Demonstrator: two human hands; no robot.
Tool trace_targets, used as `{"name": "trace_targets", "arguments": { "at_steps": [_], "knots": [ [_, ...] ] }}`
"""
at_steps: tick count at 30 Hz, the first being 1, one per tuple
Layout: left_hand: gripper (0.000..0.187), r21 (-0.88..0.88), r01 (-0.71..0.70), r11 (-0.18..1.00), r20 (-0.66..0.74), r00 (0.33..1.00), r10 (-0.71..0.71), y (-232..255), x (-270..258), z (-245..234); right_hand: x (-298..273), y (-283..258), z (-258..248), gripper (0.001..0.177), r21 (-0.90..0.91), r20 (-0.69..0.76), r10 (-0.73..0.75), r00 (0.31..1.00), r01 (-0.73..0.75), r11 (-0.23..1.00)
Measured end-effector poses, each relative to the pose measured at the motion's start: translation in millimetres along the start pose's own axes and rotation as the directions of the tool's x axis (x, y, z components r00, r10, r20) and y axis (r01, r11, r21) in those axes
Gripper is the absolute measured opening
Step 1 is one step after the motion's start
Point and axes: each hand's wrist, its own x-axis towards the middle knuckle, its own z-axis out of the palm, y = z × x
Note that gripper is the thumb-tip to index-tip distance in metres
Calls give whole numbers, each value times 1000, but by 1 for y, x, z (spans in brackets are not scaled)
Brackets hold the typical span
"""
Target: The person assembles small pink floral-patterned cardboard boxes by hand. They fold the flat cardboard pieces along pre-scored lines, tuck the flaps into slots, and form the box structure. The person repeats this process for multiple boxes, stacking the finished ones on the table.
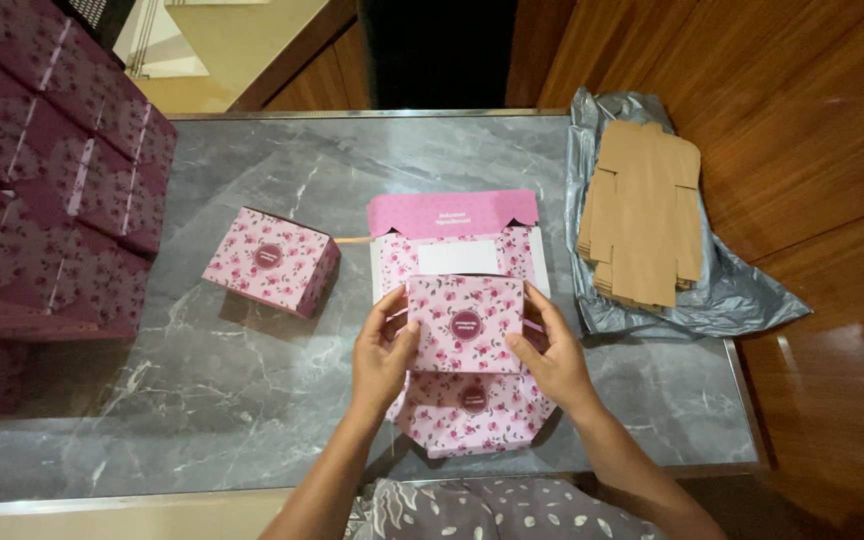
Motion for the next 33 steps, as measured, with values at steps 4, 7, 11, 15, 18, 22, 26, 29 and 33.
{"name": "trace_targets", "arguments": {
  "at_steps": [4,7,11,15,18,22,26,29,33],
  "knots": [
    [51,129,33,991,21,999,-36,-10,4,-4,-2,0,-1,80,-39,-6,16,1000,-17,999],
    [50,122,85,989,20,996,-88,-13,4,-6,-1,2,-2,82,-24,3,17,1000,-17,1000],
    [43,299,60,952,-3,998,-62,-19,2,-12,-4,3,0,82,14,-6,42,999,-42,999],
    [45,196,78,978,33,996,-86,-30,2,-13,-7,7,3,80,102,-69,7,998,0,995],
    [50,35,152,988,79,985,-154,-28,-1,-11,-12,13,5,77,168,-111,-75,991,93,981],
    [58,45,-34,998,167,986,26,-3,-11,-1,-21,30,-5,71,255,-155,-182,971,218,942],
    [82,257,-324,910,238,934,265,33,-21,10,-25,53,-20,66,312,-223,-182,958,247,917],
    [97,277,-283,918,286,937,202,48,-20,14,-27,62,-26,62,347,-259,-202,945,286,893],
    [103,220,-152,963,280,956,87,38,-13,10,-27,55,-22,50,134,-327,-386,863,447,884]
  ]
}}
